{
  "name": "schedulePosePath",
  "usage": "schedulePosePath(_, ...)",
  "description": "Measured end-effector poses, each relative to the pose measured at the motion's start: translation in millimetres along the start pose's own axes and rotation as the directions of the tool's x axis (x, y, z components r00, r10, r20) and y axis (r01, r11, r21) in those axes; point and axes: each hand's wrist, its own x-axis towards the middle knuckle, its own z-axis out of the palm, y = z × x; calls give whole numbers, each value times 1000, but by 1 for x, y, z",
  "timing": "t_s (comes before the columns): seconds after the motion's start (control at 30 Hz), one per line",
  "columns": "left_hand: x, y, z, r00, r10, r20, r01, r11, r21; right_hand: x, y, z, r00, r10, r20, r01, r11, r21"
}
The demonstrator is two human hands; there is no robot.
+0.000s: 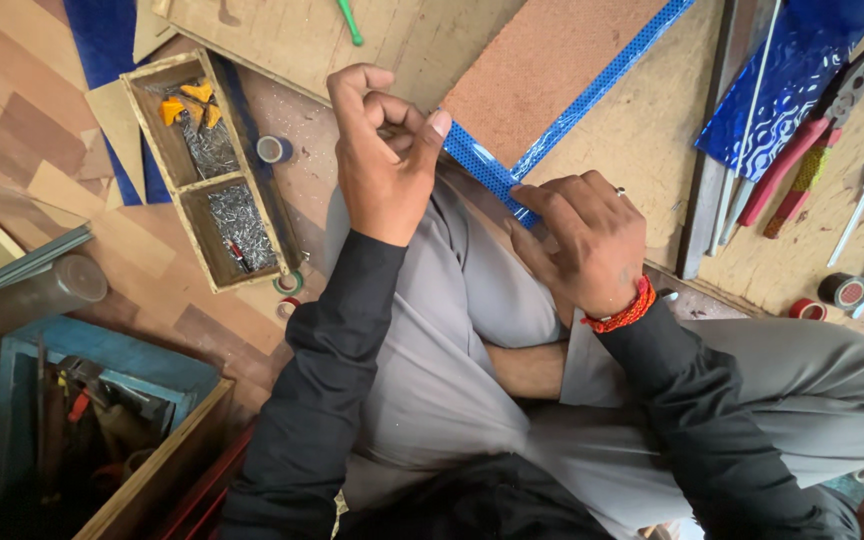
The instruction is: The person assembles a decorative frame by cutting a blue patterned sheet, fitting it into a wooden frame, and securing it with blue and yellow tape. They use pliers, a green tool, and a thin metal rod to adjust and press the material into place.
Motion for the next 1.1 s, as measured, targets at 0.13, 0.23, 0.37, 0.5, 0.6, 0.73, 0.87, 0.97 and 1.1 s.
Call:
schedulePosePath(0.13, 1, 5, -1, 999, -42, 11, 41, 993, 114, -2, 1, 3, 1000, 18, 3, -18, 1000, 3)
schedulePosePath(0.23, -1, 13, 0, 996, 88, -4, -81, 936, 342, -6, 2, 7, 1000, 18, -21, -18, 1000, 5)
schedulePosePath(0.37, -10, 26, 8, 934, 329, 138, -347, 746, 568, -11, 2, 11, 998, -32, -48, 31, 999, -28)
schedulePosePath(0.5, -19, 29, 13, 964, 200, 174, -262, 810, 525, -13, 0, 10, 999, -20, -39, 18, 999, -47)
schedulePosePath(0.6, -5, 22, 4, 966, 179, 186, -250, 832, 496, -10, -6, 4, 999, 12, -38, -12, 1000, -9)
schedulePosePath(0.73, 16, 15, -10, 976, 60, 208, -146, 890, 432, 6, -18, -1, 992, 21, -122, -23, 1000, -16)
schedulePosePath(0.87, 20, 19, -17, 974, 26, 225, -109, 924, 367, 45, -10, 4, 999, 34, -35, -36, 996, -76)
schedulePosePath(0.97, 21, 23, -20, 978, -19, 206, -65, 919, 390, 68, -8, 12, 996, 38, 77, -27, 990, -139)
schedulePosePath(1.1, 28, 17, -26, 970, 81, 229, -140, 957, 254, 79, -13, 11, 986, 30, 165, -16, 996, -86)
